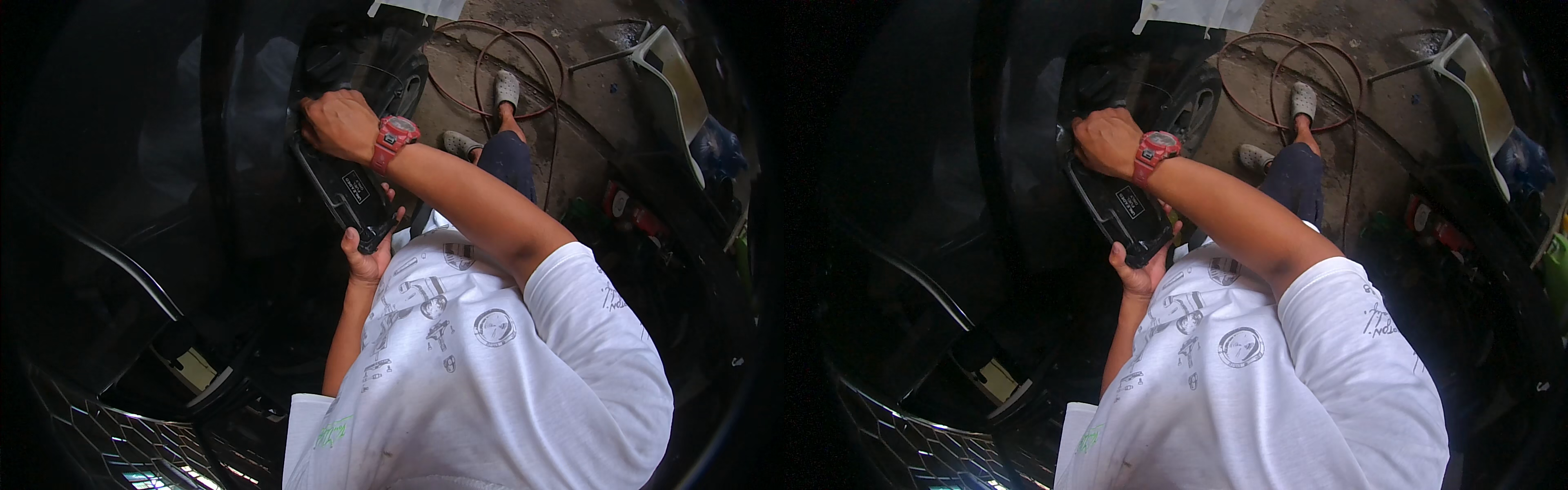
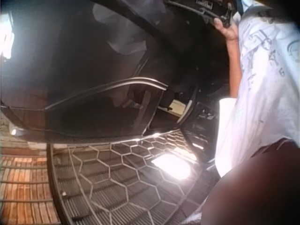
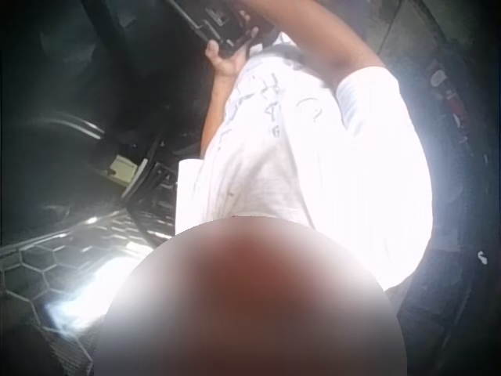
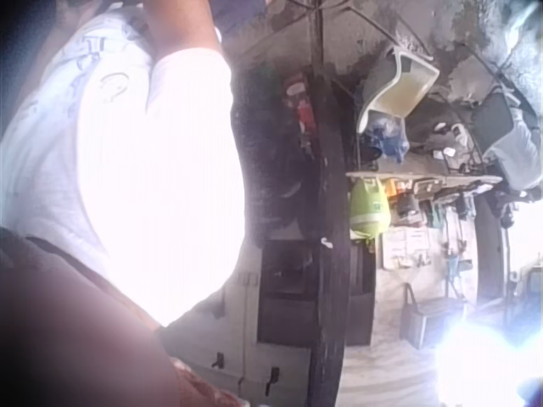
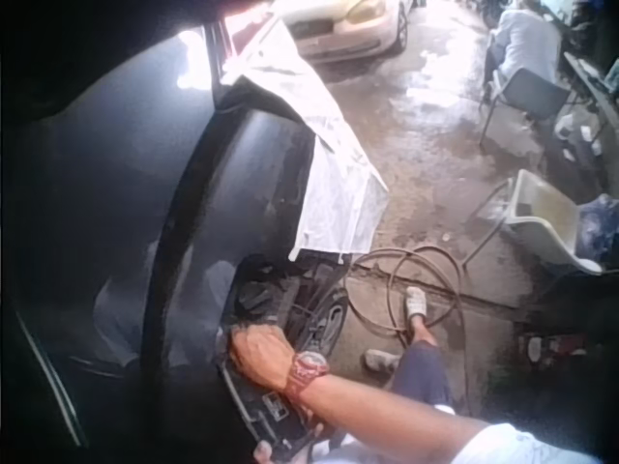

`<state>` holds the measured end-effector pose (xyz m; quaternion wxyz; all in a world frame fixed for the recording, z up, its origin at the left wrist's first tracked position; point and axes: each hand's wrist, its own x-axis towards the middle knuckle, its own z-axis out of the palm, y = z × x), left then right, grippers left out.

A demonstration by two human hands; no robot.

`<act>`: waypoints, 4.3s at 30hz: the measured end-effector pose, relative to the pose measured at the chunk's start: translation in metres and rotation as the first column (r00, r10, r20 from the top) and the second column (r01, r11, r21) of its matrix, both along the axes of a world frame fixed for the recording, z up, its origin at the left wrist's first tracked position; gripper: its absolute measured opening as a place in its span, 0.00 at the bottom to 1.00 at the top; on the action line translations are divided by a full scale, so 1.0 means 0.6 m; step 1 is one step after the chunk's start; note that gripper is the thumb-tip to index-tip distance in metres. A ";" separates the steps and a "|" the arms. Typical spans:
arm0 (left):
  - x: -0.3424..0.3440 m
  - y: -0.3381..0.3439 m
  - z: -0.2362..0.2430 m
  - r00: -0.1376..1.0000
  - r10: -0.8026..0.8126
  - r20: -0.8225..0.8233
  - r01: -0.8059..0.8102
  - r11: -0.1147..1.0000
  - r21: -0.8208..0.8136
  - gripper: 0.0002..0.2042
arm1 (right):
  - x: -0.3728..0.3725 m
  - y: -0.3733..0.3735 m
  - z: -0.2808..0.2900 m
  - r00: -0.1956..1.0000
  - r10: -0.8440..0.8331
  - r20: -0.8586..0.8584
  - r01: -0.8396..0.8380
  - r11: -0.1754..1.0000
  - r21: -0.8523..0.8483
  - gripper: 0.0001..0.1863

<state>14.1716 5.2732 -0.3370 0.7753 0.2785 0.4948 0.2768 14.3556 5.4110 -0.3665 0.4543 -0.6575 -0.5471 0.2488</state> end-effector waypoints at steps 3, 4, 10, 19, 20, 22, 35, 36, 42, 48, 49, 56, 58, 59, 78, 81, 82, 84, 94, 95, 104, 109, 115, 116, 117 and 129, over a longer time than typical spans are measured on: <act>-0.005 -0.001 -0.002 0.999 0.004 0.053 -0.003 1.000 -0.014 0.52 | -0.006 0.005 -0.008 0.997 -0.001 -0.076 0.000 1.000 -0.013 0.14; -0.007 -0.001 -0.002 0.998 0.007 0.069 -0.006 1.000 -0.019 0.51 | -0.009 0.007 -0.010 0.994 -0.010 -0.112 0.008 1.000 -0.017 0.14; -0.007 -0.002 0.001 0.998 0.015 0.056 -0.014 1.000 -0.020 0.51 | -0.022 0.014 -0.019 0.944 -0.084 -0.320 0.048 0.992 -0.118 0.16; 0.001 -0.002 0.001 1.000 -0.005 -0.025 0.005 1.000 0.006 0.55 | 0.015 -0.023 -0.067 0.947 -0.114 -0.299 0.063 0.982 -0.177 0.17; 0.001 -0.002 0.001 1.000 -0.005 -0.022 0.005 1.000 0.006 0.55 | 0.016 -0.030 -0.078 0.954 -0.155 -0.256 0.103 0.973 -0.204 0.17; 0.001 -0.003 0.001 0.999 -0.007 -0.039 0.007 1.000 0.010 0.56 | 0.016 -0.041 -0.097 0.974 -0.155 -0.165 0.103 0.952 -0.289 0.18; 0.001 -0.002 0.002 0.999 -0.013 -0.047 0.013 1.000 -0.004 0.56 | -0.002 -0.025 -0.086 0.997 -0.039 -0.067 0.027 0.985 -0.172 0.17; 0.001 -0.001 0.002 0.999 -0.015 -0.048 0.015 1.000 -0.004 0.56 | -0.001 -0.023 -0.085 0.998 -0.032 -0.053 0.024 0.988 -0.149 0.17; -0.001 -0.002 0.002 0.999 -0.020 -0.048 0.020 1.000 -0.008 0.57 | 0.008 -0.013 -0.086 0.999 0.036 0.002 -0.036 0.995 -0.095 0.16; -0.003 -0.004 0.000 0.999 -0.034 -0.034 0.034 0.999 -0.003 0.56 | 0.009 -0.007 -0.085 0.998 0.065 -0.023 -0.066 0.994 -0.083 0.14; -0.003 -0.005 0.000 0.999 -0.032 -0.031 0.032 0.999 0.001 0.55 | 0.008 -0.006 -0.085 0.997 0.065 -0.039 -0.068 0.994 -0.091 0.13; -0.003 -0.006 0.000 0.998 -0.051 -0.026 0.051 0.999 0.001 0.55 | -0.001 0.001 -0.093 0.994 0.032 -0.102 -0.043 0.994 -0.104 0.15; -0.003 -0.006 0.000 0.998 -0.051 -0.025 0.051 0.999 0.012 0.55 | -0.001 0.003 -0.095 0.990 0.035 -0.136 -0.051 0.992 -0.115 0.16; -0.004 -0.006 0.000 0.998 -0.057 -0.022 0.057 0.998 0.006 0.55 | 0.000 0.005 -0.095 0.989 0.041 -0.145 -0.060 0.990 -0.126 0.16; -0.038 -0.009 -0.036 0.994 -0.106 0.022 0.103 0.989 0.102 0.64 | 0.143 -0.277 -0.196 0.988 0.032 -0.149 -0.101 0.871 -0.481 0.20; -0.035 -0.011 -0.033 0.998 -0.056 0.040 0.053 0.997 0.057 0.64 | 0.202 -0.423 -0.231 0.968 -0.250 -0.019 0.207 0.838 -0.505 0.18; -0.034 -0.010 -0.034 0.997 0.000 0.079 -0.001 1.000 0.016 0.63 | 0.223 -0.478 -0.247 0.938 -0.346 0.029 0.297 0.757 -0.582 0.18; -0.030 -0.008 -0.034 0.988 0.092 0.123 -0.083 0.994 -0.071 0.59 | 0.257 -0.598 -0.276 0.870 -0.476 0.127 0.428 0.603 -0.673 0.19; -0.022 -0.026 -0.062 0.804 0.534 0.262 -0.327 0.764 -0.556 0.52 | 0.195 -0.961 -0.457 0.913 -0.340 -0.224 -0.115 0.313 -0.943 0.30; -0.027 -0.036 -0.083 0.772 0.610 0.179 -0.414 0.696 -0.586 0.48 | 0.194 -0.987 -0.500 0.851 -0.423 -0.311 -0.240 0.213 -0.947 0.30; 0.135 -0.097 -0.259 0.765 -0.196 -0.613 -0.137 0.881 -0.452 0.26 | 0.473 -1.009 -0.335 0.816 -0.446 -0.369 -0.197 0.385 -0.902 0.32; 0.350 -0.065 -0.278 0.471 -0.595 -0.652 0.523 0.783 -0.337 0.22 | 0.646 -0.983 -0.294 0.589 -0.725 -0.357 0.224 0.570 -0.791 0.19; 0.645 0.052 -0.272 0.390 -0.602 -0.697 0.680 0.699 -0.223 0.19 | 0.850 -0.788 -0.136 0.763 -0.565 -0.314 0.391 0.791 -0.472 0.18; 0.696 0.071 -0.268 0.413 -0.615 -0.672 0.712 0.678 -0.184 0.19 | 0.873 -0.752 -0.111 0.786 -0.544 -0.294 0.399 0.809 -0.432 0.18; 0.745 0.090 -0.264 0.406 -0.624 -0.668 0.736 0.656 -0.166 0.20 | 0.894 -0.720 -0.089 0.797 -0.536 -0.278 0.403 0.815 -0.417 0.18; 1.274 0.358 -0.351 -0.114 -0.738 -0.666 0.955 0.104 -0.278 0.21 | 1.190 -0.619 -0.197 0.354 -0.935 0.013 0.791 0.292 -0.538 0.19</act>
